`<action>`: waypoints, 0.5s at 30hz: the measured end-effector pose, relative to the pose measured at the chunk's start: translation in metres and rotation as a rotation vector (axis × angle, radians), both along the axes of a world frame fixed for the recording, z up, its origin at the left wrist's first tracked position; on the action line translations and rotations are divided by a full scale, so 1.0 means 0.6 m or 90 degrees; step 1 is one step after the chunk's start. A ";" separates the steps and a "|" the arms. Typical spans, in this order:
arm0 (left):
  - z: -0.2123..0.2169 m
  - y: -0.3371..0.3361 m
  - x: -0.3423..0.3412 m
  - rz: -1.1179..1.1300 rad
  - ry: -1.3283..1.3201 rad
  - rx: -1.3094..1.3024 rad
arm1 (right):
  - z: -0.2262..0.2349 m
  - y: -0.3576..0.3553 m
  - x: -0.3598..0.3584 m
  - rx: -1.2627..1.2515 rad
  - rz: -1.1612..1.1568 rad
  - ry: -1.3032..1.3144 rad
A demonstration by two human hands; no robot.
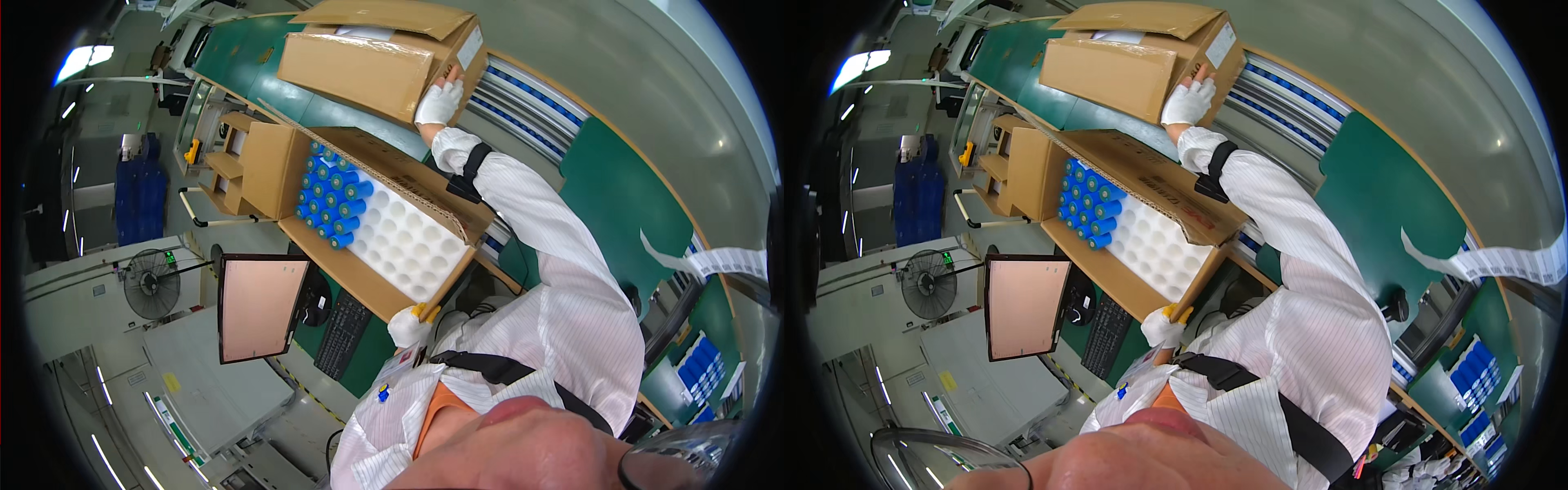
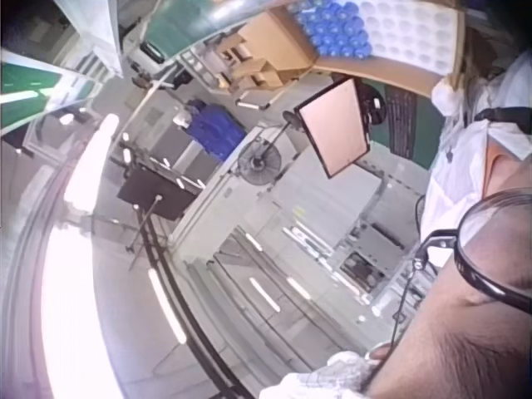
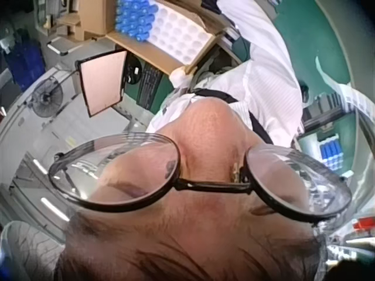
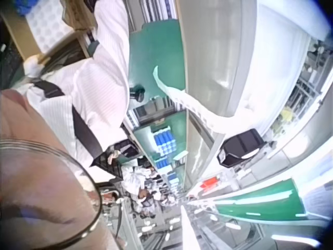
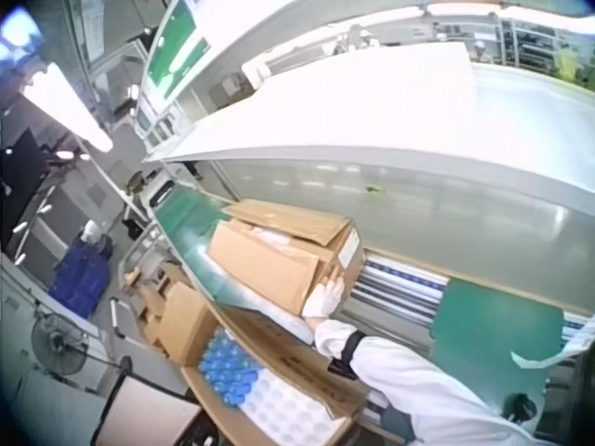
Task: Scanning barcodes on cylindrical batteries and placing them into a holder.
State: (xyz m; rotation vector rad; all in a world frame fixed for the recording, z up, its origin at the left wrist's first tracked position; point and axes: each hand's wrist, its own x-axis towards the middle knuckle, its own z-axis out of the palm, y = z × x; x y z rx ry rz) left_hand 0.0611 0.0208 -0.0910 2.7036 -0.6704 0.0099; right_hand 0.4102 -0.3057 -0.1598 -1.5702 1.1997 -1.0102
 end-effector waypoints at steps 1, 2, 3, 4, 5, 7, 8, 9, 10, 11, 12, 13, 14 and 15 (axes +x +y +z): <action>0.000 -0.001 0.000 0.004 -0.002 0.004 | 0.000 0.004 0.004 0.014 -0.016 0.004; -0.001 -0.002 0.002 -0.012 -0.025 -0.010 | 0.000 0.008 0.009 0.017 -0.032 0.002; 0.000 -0.002 0.003 -0.018 0.005 0.005 | 0.001 0.011 0.014 0.003 -0.016 0.020; -0.002 -0.003 0.004 -0.023 -0.018 -0.007 | 0.002 0.027 0.019 -0.006 -0.029 0.033; -0.002 -0.002 0.004 -0.031 -0.029 -0.011 | 0.001 0.044 0.020 0.014 -0.038 0.052; -0.004 -0.005 0.006 -0.027 -0.023 0.006 | 0.008 0.068 0.026 0.028 -0.024 0.048; -0.002 -0.003 0.004 -0.020 -0.017 0.019 | 0.008 0.070 0.022 -0.012 -0.017 0.029; -0.003 -0.005 0.004 -0.028 -0.083 -0.026 | 0.010 0.067 0.015 -0.020 0.010 0.042; -0.001 -0.004 0.001 -0.016 -0.067 -0.015 | 0.009 0.058 0.004 0.003 0.059 0.046; 0.000 -0.004 0.000 -0.014 -0.065 -0.023 | 0.008 0.043 -0.016 0.021 0.124 0.047; 0.000 -0.005 0.000 0.002 -0.053 -0.007 | 0.008 0.019 -0.036 0.025 0.190 0.025; 0.002 -0.005 -0.005 0.012 -0.043 0.002 | 0.008 -0.004 -0.063 0.065 0.263 0.022; 0.004 -0.004 -0.003 -0.006 -0.024 0.030 | 0.010 -0.035 -0.091 0.057 0.328 0.056; 0.005 -0.004 -0.002 -0.018 -0.029 0.033 | 0.018 -0.086 -0.118 0.051 0.446 0.112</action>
